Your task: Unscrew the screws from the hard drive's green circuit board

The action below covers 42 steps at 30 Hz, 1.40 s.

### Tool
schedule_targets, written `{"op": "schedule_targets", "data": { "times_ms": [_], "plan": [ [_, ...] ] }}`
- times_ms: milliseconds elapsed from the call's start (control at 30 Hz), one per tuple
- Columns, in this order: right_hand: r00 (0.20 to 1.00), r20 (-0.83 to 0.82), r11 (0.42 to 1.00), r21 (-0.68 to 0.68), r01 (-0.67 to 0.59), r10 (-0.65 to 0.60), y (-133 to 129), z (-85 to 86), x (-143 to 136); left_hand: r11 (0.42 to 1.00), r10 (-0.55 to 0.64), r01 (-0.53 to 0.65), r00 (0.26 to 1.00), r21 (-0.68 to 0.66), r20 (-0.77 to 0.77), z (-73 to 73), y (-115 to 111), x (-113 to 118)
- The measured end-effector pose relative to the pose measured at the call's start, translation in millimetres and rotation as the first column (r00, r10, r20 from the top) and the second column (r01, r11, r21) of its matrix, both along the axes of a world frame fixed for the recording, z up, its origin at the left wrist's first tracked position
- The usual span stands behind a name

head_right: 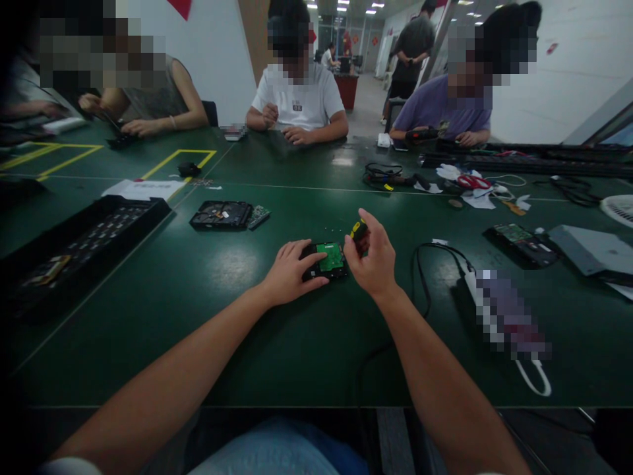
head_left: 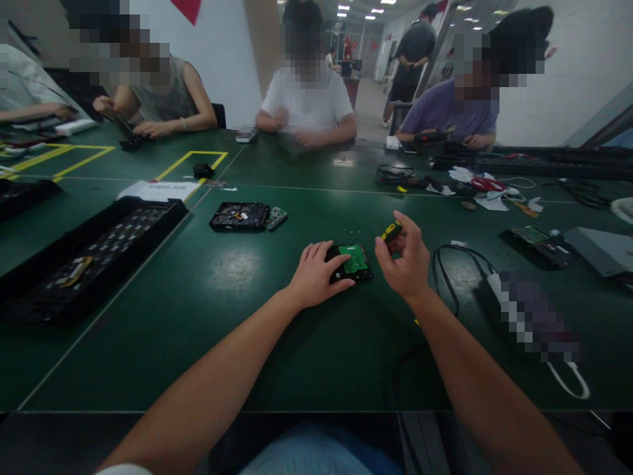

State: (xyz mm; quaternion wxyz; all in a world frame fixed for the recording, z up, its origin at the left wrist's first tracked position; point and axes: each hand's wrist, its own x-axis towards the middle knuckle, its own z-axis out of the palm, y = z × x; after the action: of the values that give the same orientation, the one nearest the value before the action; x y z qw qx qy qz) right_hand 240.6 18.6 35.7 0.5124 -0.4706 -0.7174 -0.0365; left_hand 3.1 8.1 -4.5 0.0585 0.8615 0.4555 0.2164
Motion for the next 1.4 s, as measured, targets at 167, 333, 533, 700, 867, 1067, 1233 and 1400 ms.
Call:
{"op": "schedule_targets", "data": {
  "times_ms": [167, 333, 533, 700, 867, 1067, 1233, 1400],
  "plan": [
    [1.000, 0.004, 1.000, -0.001, 0.003, -0.003, 0.4, -0.1, -0.2, 1.000, 0.008, -0.008, 1.000, 0.009, -0.011, -2.1, -0.1, 0.8],
    [1.000, 0.004, 1.000, -0.003, 0.006, -0.006, 0.0, 0.4, -0.5, 0.999, -0.030, 0.030, 1.000, 0.020, -0.002, 0.9, -2.4, 3.9],
    [1.000, 0.005, 1.000, -0.001, -0.010, 0.010, 0.6, 0.2, -0.8, 0.988, -0.156, 0.155, 0.988, -0.009, -0.014, 6.1, -5.3, 7.3],
    [1.000, -0.004, 1.000, 0.016, 0.004, -0.004, 0.2, 0.7, -0.5, 0.988, -0.153, 0.153, 0.988, -0.024, -0.014, 4.8, -3.7, 6.1],
    [1.000, -0.012, 1.000, 0.016, 0.008, -0.007, -1.5, 1.9, -1.6, 0.989, -0.147, 0.147, 0.989, -0.011, -0.018, 4.9, -3.7, 6.1],
    [1.000, -0.003, 1.000, 0.025, -0.014, 0.014, -0.4, 0.0, -1.8, 0.988, -0.152, 0.153, 0.988, 0.001, -0.002, 4.5, -3.9, 6.2],
    [1.000, -0.013, 0.999, 0.027, -0.020, 0.021, 0.2, -0.5, -1.4, 0.988, -0.155, 0.155, 0.988, 0.023, 0.004, 2.5, -3.2, 6.2],
    [1.000, -0.006, 1.000, 0.019, -0.013, 0.013, 0.1, -0.7, -1.1, 0.987, -0.158, 0.158, 0.987, 0.007, 0.017, 1.2, -2.7, 6.2]
  ]
}}
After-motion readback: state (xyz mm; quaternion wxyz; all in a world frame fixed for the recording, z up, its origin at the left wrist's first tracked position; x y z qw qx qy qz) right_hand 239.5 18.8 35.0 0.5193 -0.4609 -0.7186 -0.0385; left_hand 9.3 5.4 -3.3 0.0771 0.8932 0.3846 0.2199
